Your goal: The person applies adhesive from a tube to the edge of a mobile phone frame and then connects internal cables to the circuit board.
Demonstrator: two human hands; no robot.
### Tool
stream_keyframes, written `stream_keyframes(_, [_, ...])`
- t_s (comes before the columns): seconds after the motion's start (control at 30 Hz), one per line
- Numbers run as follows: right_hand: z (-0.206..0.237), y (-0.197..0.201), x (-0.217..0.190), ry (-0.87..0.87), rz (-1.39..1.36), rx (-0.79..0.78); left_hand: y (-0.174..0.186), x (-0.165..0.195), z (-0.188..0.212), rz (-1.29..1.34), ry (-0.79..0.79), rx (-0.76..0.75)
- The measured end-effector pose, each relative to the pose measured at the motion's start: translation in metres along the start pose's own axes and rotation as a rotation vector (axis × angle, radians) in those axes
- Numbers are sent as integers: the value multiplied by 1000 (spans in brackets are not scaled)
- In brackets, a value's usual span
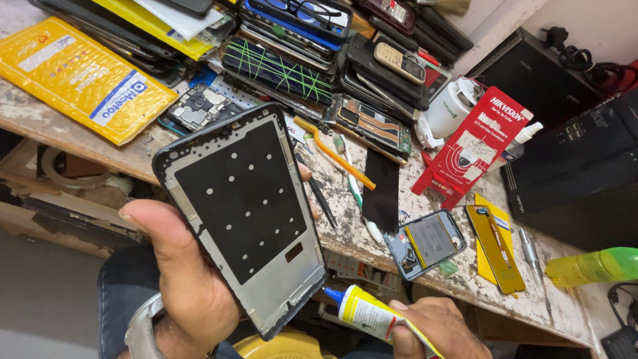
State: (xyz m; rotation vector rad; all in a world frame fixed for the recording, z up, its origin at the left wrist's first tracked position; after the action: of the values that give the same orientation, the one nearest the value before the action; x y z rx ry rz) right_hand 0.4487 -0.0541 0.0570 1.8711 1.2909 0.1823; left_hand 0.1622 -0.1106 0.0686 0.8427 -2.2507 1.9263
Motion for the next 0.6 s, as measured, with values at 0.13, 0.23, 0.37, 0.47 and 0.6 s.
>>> stream_keyframes(0.13, [11,0,6,-34,-23,10,-2,1,1,-57,-1,-40])
stream_keyframes(0.23, [14,1,19,65,16,-104,-3,2,-1,-78,-1,38])
stream_keyframes(0.37, [18,3,25,16,-14,-11,-5,2,-1,-135,-65,26])
stream_keyframes(0.47, [5,1,31,184,-36,-367,-5,3,-1,-136,-38,8])
stream_keyframes(0.6, [7,0,6,-13,-20,51,-5,2,-2,-86,-36,11])
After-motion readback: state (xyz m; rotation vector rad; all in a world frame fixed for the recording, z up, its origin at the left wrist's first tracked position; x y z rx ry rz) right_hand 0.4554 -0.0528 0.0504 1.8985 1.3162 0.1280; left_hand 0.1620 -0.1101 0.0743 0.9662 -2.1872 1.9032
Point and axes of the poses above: each hand's wrist, its own z-axis away from the middle knuckle, its own y-axis out of the back of the hand, x = y × z, the point moved 1 cm from there along -z, towards the middle knuckle, and after that the axes turned 1 degree about -x, right-handed, at the moved point
